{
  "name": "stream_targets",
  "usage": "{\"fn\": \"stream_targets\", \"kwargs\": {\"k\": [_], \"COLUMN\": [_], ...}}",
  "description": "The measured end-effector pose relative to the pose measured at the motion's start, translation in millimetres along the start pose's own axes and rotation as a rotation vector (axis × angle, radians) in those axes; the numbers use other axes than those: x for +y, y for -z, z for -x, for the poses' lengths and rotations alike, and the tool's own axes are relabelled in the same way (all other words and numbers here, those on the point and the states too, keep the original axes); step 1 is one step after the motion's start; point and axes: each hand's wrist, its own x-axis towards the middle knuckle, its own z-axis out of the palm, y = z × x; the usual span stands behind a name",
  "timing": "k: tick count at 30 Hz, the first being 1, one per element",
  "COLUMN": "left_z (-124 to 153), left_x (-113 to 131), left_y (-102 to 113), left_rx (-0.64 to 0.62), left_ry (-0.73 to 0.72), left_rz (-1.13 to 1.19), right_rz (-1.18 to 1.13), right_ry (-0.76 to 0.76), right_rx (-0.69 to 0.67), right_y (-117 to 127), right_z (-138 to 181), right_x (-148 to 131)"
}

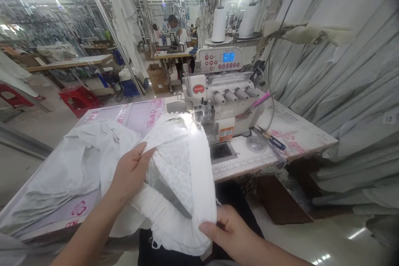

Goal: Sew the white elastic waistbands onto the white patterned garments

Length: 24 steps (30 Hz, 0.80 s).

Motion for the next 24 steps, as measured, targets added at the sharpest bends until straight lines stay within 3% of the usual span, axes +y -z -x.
{"fn": "stream_targets", "kwargs": {"k": [5,12,14,16,17,18,21,22,24], "left_z": [-17,-74,-73,-53,-38,-22,14,20,28], "left_x": [4,12,18,24,27,29,33,33,34], "left_y": [2,3,-2,-12,-19,-26,-44,-48,-50], "left_rx": [0.061,0.183,0.280,0.346,0.301,0.170,-0.487,-0.642,-0.754], "left_ry": [-0.060,-0.181,-0.271,-0.383,-0.416,-0.413,-0.199,-0.113,-0.012], "left_rz": [-0.041,-0.177,-0.232,-0.246,-0.220,-0.160,0.151,0.267,0.430], "right_rz": [0.009,0.007,-0.010,-0.037,-0.051,-0.064,-0.085,-0.079,-0.065], "right_ry": [0.011,0.014,0.017,-0.007,-0.023,-0.037,-0.052,-0.051,-0.051], "right_rx": [0.032,0.056,0.050,0.036,0.032,0.030,0.042,0.052,0.068], "right_y": [11,32,37,40,41,42,47,49,53], "right_z": [-20,-64,-73,-78,-80,-80,-82,-83,-85], "right_x": [-9,-26,-30,-33,-34,-34,-35,-36,-37]}}
